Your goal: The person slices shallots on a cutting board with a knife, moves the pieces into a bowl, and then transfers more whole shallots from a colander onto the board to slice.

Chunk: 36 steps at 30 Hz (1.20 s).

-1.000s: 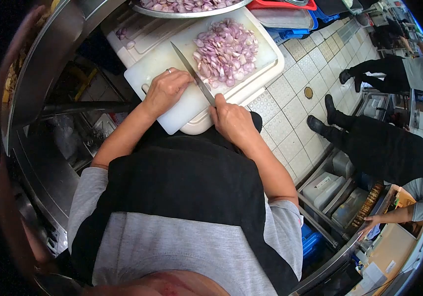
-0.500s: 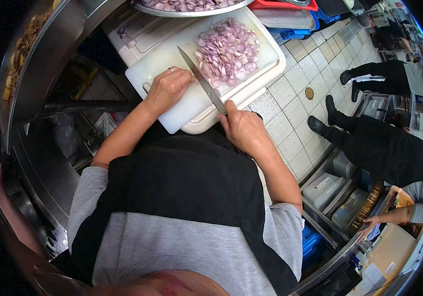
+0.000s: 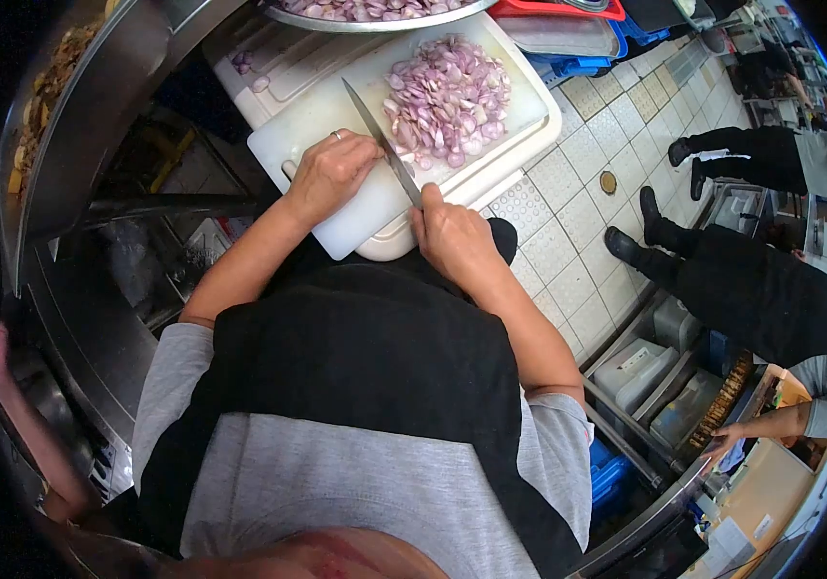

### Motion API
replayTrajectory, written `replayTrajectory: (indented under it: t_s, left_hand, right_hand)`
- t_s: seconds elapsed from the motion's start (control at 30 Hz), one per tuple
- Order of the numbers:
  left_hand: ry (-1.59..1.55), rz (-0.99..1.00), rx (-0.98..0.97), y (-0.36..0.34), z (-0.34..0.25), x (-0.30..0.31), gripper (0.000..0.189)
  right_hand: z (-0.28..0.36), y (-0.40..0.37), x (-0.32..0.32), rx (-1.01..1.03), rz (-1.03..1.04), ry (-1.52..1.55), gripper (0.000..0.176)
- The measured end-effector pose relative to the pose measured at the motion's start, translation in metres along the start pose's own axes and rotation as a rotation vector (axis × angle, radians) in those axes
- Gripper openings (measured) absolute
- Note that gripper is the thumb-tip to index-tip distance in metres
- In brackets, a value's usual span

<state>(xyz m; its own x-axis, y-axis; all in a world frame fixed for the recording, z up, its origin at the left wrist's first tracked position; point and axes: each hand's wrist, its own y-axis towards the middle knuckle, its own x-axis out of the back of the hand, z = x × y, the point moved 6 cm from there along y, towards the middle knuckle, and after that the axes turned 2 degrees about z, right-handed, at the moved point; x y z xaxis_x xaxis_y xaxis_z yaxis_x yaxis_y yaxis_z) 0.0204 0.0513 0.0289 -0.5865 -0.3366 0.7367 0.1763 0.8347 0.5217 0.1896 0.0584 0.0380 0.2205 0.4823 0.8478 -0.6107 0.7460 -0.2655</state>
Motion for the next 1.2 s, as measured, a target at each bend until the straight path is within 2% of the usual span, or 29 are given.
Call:
replayTrajectory:
  t_s: [0.23, 0.3, 0.37, 0.43, 0.5, 0.53, 0.67, 0.73, 0.87, 0.93, 1.0, 1.07, 1.2]
  left_hand:
    - [-0.021, 0.041, 0.053, 0.0, 0.014, 0.006, 0.01]
    - [0.059, -0.106, 0.142, -0.004, 0.044, 0.029, 0.013]
    - [0.176, -0.111, 0.337, -0.003, 0.078, 0.057, 0.019]
    - [0.356, -0.071, 0.438, -0.003, 0.105, 0.08, 0.028]
    - [0.458, 0.032, 0.517, -0.004, 0.134, 0.084, 0.028]
    - [0.486, 0.081, 0.546, -0.005, 0.142, 0.082, 0.029]
    - [0.494, 0.117, 0.587, 0.001, 0.149, 0.077, 0.027]
    - [0.482, 0.19, 0.679, 0.004, 0.156, 0.075, 0.025]
    - [0.466, 0.126, 0.691, 0.008, 0.15, 0.075, 0.024]
    - [0.329, -0.043, 0.425, 0.014, 0.107, 0.07, 0.024]
    - [0.085, 0.006, 0.292, 0.013, 0.062, 0.041, 0.022]
    - [0.105, 0.167, 0.289, 0.009, 0.024, 0.008, 0.023]
    - [0.14, 0.194, 0.316, 0.008, 0.004, -0.005, 0.027]
  right_hand:
    - [-0.004, 0.028, 0.015, 0.094, -0.034, -0.001, 0.027]
    - [-0.003, 0.018, 0.028, 0.072, -0.067, -0.035, 0.027]
    - [-0.006, 0.004, 0.029, 0.071, -0.059, -0.026, 0.027]
    - [-0.008, -0.007, 0.029, 0.07, -0.057, -0.017, 0.027]
    - [-0.01, -0.013, 0.015, 0.094, 0.091, -0.03, 0.028]
    - [-0.012, -0.012, 0.013, 0.093, 0.09, -0.029, 0.028]
    - [-0.022, -0.004, 0.007, 0.081, 0.105, 0.016, 0.028]
    - [-0.028, 0.005, 0.008, 0.058, 0.091, 0.029, 0.028]
    - [-0.036, 0.016, 0.015, 0.007, 0.024, 0.028, 0.029]
    - [-0.037, 0.018, 0.014, 0.027, -0.014, 0.049, 0.029]
    - [-0.031, 0.019, 0.014, 0.005, -0.023, 0.015, 0.029]
    - [-0.026, 0.019, 0.014, -0.017, -0.039, -0.019, 0.028]
    - [-0.013, 0.008, 0.015, 0.016, -0.078, -0.132, 0.026]
